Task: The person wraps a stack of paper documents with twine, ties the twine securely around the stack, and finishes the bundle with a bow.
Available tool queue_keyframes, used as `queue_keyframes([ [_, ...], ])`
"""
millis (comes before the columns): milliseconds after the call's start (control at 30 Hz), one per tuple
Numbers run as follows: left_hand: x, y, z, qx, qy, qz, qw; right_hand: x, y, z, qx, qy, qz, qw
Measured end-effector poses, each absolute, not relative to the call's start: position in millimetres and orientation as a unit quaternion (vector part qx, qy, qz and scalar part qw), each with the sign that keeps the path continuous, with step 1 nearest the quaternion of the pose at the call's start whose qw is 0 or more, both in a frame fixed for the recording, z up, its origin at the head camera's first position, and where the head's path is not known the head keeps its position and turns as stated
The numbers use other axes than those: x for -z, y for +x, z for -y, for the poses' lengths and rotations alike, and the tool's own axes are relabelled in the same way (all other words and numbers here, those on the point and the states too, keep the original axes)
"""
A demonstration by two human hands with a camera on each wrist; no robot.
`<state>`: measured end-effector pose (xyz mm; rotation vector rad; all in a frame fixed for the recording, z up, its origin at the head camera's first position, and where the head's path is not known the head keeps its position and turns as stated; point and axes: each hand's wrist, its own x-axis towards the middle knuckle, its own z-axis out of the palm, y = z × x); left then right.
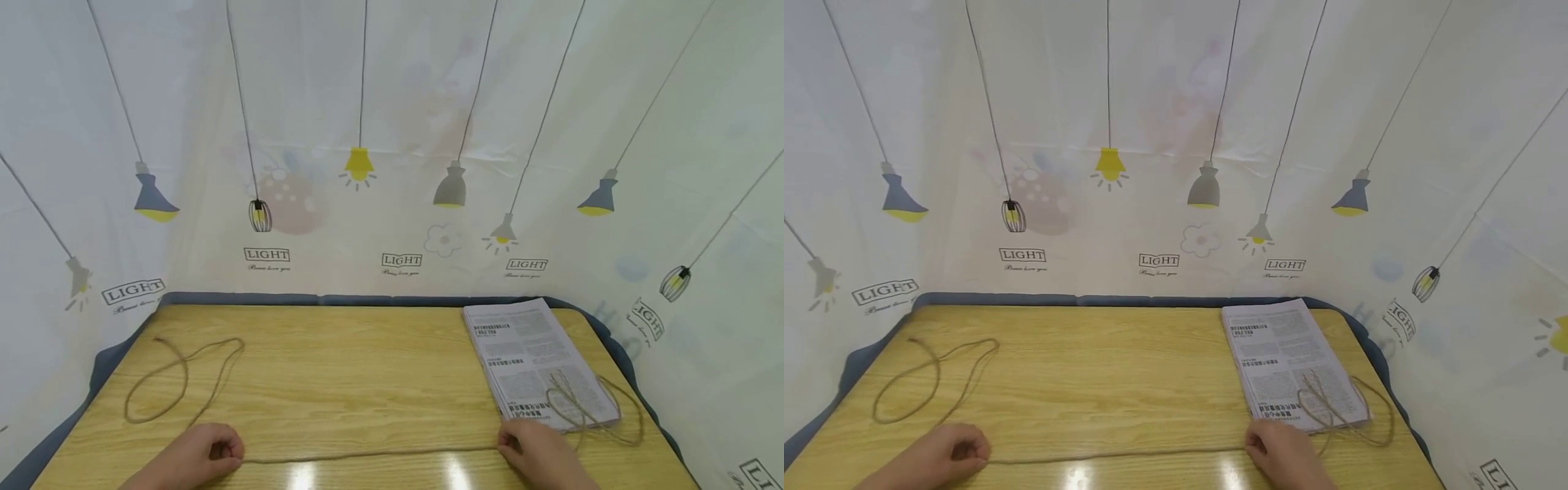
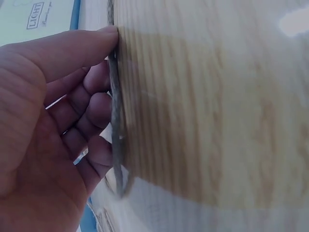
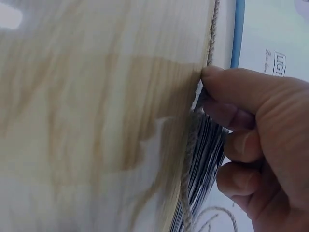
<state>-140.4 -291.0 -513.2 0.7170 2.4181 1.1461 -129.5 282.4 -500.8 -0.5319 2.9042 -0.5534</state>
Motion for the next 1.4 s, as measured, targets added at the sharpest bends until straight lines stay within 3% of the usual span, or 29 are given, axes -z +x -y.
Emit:
queue_keyframes([
  [667,510,-130,303,-0.403,0.208,-0.869,0.198,490,-126,-283,0.142,-0.144,-0.977,0.067],
  [1000,508,-133,300,-0.392,0.237,-0.873,0.167,482,-128,-281,0.169,-0.157,-0.969,0.090],
  [1200,492,-141,277,-0.379,0.207,-0.891,0.140,473,-143,-260,0.261,-0.136,-0.954,0.062],
  [1400,476,-158,227,-0.370,0.242,-0.888,0.126,483,-166,-245,0.316,-0.128,-0.940,0.026],
])
